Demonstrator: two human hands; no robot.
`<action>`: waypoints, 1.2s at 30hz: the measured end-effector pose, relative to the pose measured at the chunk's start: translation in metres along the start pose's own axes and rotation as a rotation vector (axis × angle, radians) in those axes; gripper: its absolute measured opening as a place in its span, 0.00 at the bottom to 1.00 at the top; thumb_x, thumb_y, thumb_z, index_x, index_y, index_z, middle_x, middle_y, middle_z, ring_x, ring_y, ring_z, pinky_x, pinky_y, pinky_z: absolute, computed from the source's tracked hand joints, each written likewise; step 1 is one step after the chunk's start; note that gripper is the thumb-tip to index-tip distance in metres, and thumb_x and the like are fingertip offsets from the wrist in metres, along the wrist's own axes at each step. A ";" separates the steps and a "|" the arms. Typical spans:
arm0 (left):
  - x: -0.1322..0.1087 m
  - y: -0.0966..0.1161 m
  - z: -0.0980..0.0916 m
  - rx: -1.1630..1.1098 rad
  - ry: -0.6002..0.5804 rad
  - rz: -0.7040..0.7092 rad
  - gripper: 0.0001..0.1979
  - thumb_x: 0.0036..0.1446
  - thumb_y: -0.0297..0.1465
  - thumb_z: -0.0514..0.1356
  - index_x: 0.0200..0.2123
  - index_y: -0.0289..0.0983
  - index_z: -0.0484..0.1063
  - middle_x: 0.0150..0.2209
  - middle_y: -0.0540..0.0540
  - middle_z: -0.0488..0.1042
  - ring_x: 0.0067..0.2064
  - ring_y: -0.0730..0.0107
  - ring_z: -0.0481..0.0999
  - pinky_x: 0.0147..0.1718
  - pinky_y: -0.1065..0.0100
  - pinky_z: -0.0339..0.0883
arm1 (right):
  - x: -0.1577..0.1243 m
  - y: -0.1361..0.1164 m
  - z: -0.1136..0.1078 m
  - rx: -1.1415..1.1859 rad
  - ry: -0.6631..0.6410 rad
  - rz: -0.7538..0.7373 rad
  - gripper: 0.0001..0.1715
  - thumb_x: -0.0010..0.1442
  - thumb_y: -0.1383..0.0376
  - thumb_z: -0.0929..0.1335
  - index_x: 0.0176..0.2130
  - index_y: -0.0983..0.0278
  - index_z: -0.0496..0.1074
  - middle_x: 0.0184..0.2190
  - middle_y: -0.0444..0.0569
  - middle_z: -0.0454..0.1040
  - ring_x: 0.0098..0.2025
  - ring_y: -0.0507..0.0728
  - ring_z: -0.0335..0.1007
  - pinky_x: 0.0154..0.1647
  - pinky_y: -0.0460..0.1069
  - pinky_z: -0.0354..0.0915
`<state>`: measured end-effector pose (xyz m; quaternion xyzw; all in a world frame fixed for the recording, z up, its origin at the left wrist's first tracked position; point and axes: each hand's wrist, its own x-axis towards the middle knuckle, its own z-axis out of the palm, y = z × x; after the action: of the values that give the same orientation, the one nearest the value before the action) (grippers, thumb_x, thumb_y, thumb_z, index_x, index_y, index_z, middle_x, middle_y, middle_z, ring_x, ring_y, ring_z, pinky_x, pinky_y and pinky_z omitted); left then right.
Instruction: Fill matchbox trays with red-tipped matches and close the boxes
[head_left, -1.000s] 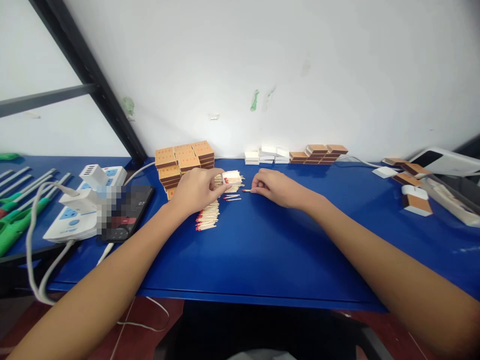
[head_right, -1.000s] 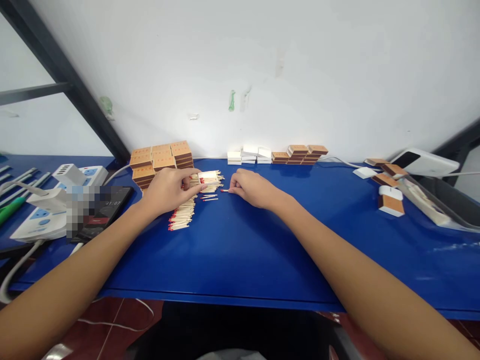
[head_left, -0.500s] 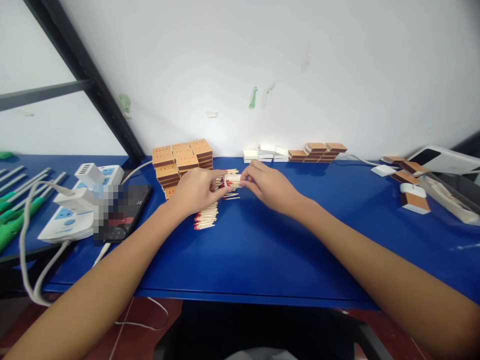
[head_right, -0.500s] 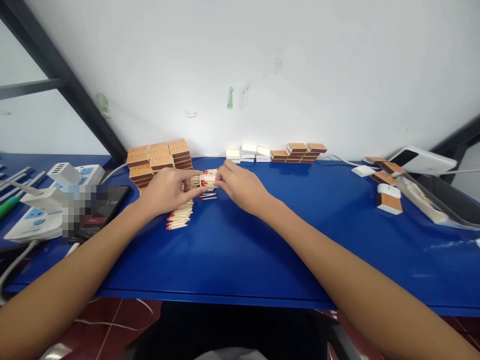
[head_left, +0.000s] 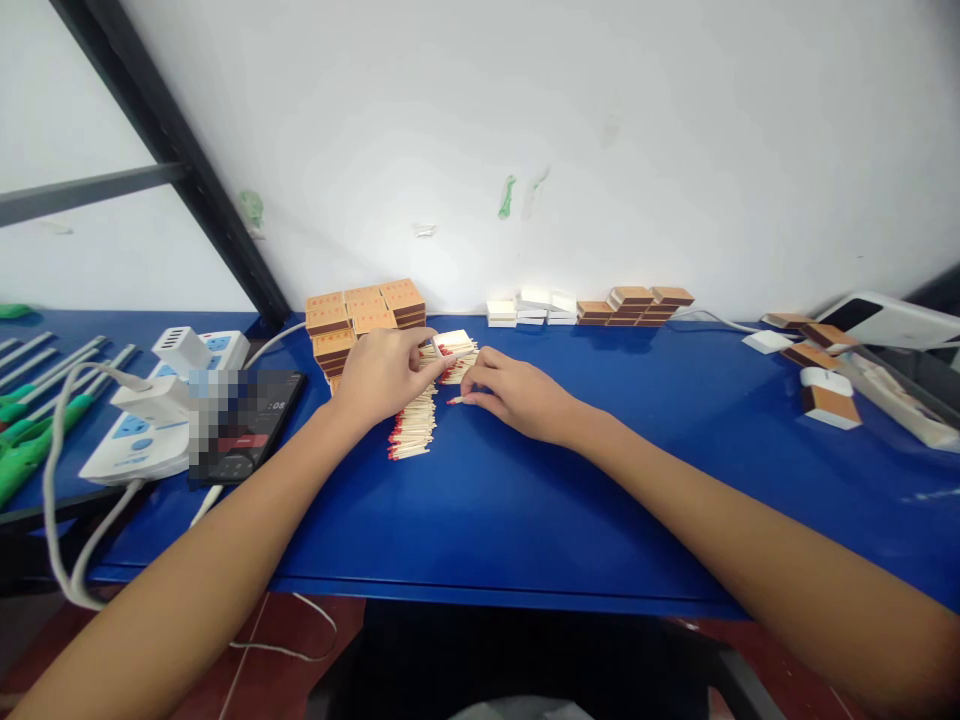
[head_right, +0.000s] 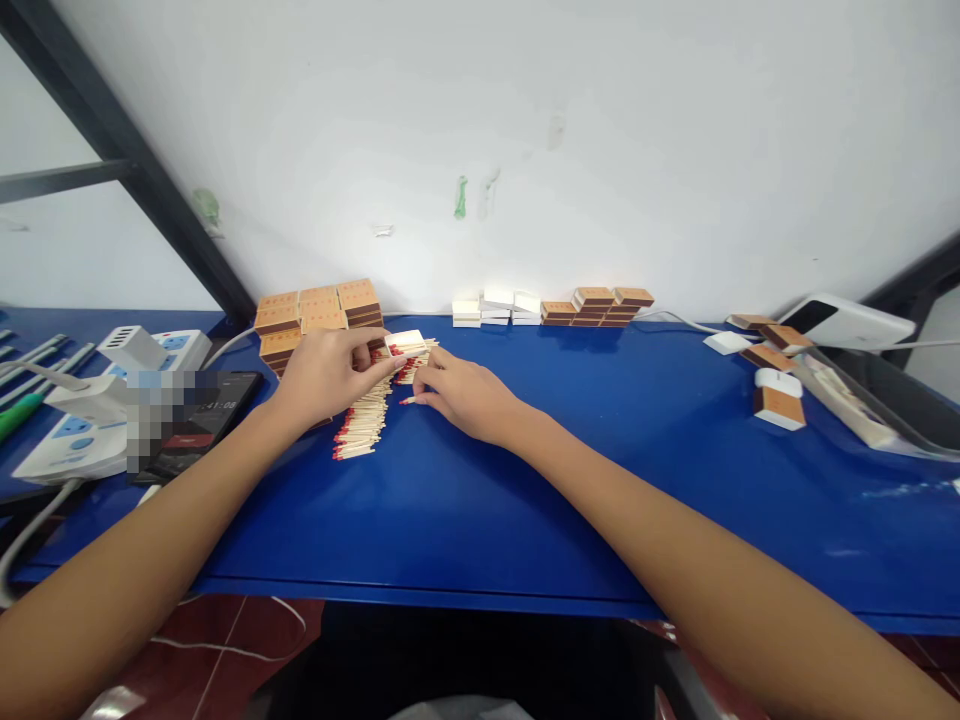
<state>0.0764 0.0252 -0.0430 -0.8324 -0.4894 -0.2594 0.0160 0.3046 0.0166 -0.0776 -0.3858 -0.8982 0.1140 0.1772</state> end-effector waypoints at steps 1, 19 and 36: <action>0.000 -0.001 0.001 0.004 -0.001 0.003 0.16 0.64 0.45 0.63 0.37 0.37 0.78 0.25 0.49 0.76 0.27 0.68 0.72 0.28 0.67 0.53 | 0.001 0.000 0.000 -0.003 -0.004 0.003 0.06 0.72 0.64 0.67 0.46 0.62 0.73 0.46 0.50 0.69 0.39 0.55 0.69 0.41 0.50 0.62; -0.001 -0.003 0.005 0.016 -0.031 0.027 0.17 0.65 0.47 0.62 0.41 0.39 0.81 0.24 0.50 0.76 0.28 0.65 0.74 0.29 0.66 0.57 | -0.002 -0.003 -0.010 -0.116 -0.092 0.086 0.07 0.73 0.65 0.64 0.43 0.64 0.72 0.47 0.51 0.70 0.37 0.55 0.68 0.38 0.50 0.60; -0.004 0.000 0.009 -0.092 -0.077 0.130 0.21 0.64 0.48 0.63 0.51 0.41 0.81 0.24 0.50 0.77 0.27 0.66 0.75 0.31 0.67 0.60 | -0.002 0.002 -0.019 -0.134 0.285 0.059 0.07 0.72 0.62 0.65 0.44 0.62 0.71 0.44 0.52 0.71 0.40 0.58 0.69 0.39 0.51 0.60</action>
<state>0.0781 0.0241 -0.0525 -0.8717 -0.4222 -0.2477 -0.0246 0.3153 0.0176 -0.0615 -0.4354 -0.8577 0.0033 0.2734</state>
